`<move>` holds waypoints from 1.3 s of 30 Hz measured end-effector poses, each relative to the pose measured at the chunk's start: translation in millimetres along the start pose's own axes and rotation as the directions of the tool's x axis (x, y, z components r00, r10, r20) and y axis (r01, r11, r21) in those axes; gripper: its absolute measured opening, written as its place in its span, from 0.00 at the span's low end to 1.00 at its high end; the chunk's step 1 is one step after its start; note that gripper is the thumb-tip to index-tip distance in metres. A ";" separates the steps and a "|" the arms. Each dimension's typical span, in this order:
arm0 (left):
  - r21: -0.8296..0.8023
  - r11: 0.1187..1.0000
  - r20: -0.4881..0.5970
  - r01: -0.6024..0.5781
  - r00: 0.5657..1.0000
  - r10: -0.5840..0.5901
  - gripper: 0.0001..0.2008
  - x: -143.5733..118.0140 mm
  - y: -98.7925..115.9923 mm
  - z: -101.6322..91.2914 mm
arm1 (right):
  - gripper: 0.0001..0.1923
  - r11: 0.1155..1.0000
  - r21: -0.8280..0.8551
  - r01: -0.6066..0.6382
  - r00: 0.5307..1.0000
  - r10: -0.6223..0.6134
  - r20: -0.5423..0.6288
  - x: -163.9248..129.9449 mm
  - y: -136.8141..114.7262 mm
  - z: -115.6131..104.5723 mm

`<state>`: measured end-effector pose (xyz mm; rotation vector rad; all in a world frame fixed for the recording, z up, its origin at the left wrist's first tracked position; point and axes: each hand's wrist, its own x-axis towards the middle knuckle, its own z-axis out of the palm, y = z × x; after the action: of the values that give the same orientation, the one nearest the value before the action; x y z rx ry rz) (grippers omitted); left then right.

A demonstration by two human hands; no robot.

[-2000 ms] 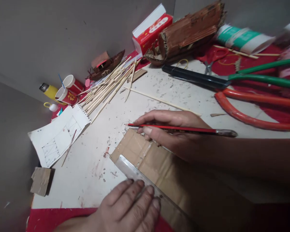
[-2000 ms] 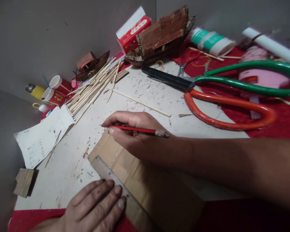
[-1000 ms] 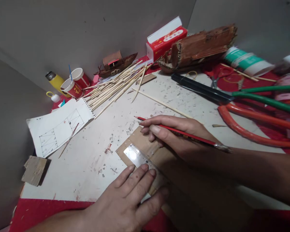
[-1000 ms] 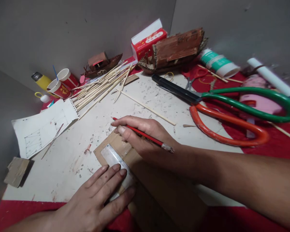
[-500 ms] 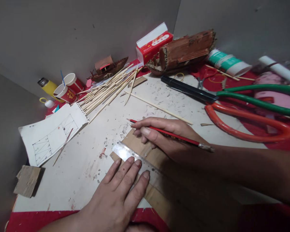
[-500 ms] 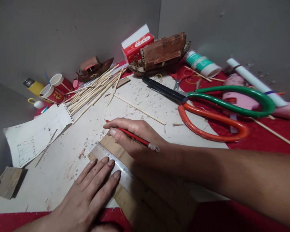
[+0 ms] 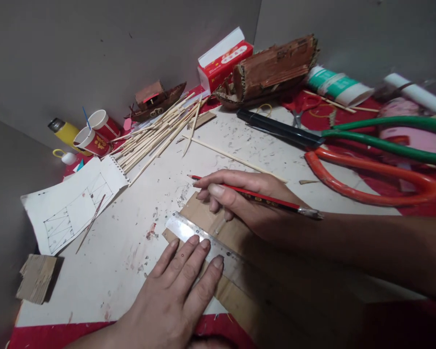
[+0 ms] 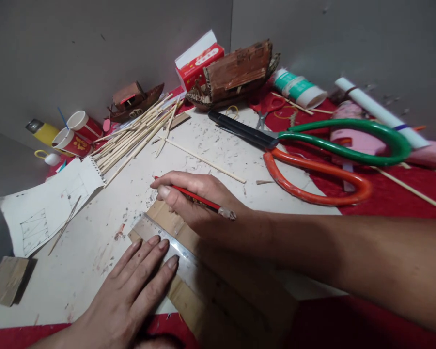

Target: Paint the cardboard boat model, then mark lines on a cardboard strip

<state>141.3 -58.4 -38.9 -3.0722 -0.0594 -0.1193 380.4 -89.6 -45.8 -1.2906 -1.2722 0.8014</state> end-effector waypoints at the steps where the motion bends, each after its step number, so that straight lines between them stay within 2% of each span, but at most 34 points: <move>1: -0.004 1.000 0.006 0.007 1.000 -0.007 0.45 -0.1 0.4 -1.2 | 0.13 1.000 0.001 -0.001 1.000 0.001 -0.001 -0.3 0.6 0.5; 4: -0.019 1.000 0.024 0.025 0.999 -0.024 0.46 -1.9 2.9 -3.1 | 0.15 0.998 0.034 -0.044 0.999 0.044 -0.004 -2.0 1.9 2.6; 6: -0.024 0.999 0.035 0.035 0.999 -0.034 0.46 -3.3 4.5 -3.3 | 0.19 0.991 0.044 -0.124 0.992 0.125 -0.021 -2.9 2.0 3.7; 9: -0.006 0.998 0.036 0.056 0.998 -0.056 0.45 -4.4 5.2 -3.0 | 0.23 0.983 0.001 -0.182 0.982 0.182 -0.043 -3.1 3.0 3.4; 13: 0.053 0.997 0.022 0.054 0.998 -0.055 0.42 -5.3 5.8 -1.7 | 0.24 0.989 -0.105 -0.104 0.994 0.099 -0.049 -2.0 7.3 1.8; 16: 0.103 0.993 0.032 0.059 0.998 -0.062 0.36 -6.9 7.6 1.2 | 0.23 0.986 -0.160 -0.055 0.997 0.045 -0.064 -1.2 9.3 3.0; 18: 0.117 0.991 0.030 0.065 0.997 -0.069 0.33 -7.9 8.8 3.1 | 0.23 0.986 -0.157 -0.053 0.997 0.043 -0.065 -0.7 8.7 4.6; 21: 0.112 0.991 0.014 0.071 0.997 -0.073 0.33 -8.4 9.3 3.6 | 0.24 0.987 -0.150 -0.060 0.996 0.050 -0.070 -0.7 5.9 6.1; 28: 0.010 0.997 0.140 0.071 0.988 -0.071 0.34 -8.1 6.5 -4.8 | 0.28 0.973 -0.176 -0.148 0.986 0.132 -0.099 -3.3 5.8 6.5; 34: -0.086 0.990 0.144 0.109 0.985 -0.095 0.35 -8.0 6.1 -6.5 | 0.30 0.975 -0.127 -0.183 0.981 0.172 -0.095 -0.6 4.9 7.2; 39: -0.163 0.980 0.123 0.114 0.988 -0.094 0.43 -7.8 4.4 -2.7 | 0.28 0.973 -0.014 -0.230 0.970 0.229 -0.080 -4.3 2.2 6.5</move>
<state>133.6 -63.2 -37.1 -3.2430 -0.2279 0.0505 373.8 -91.8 -49.9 -1.4920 -1.0854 0.8916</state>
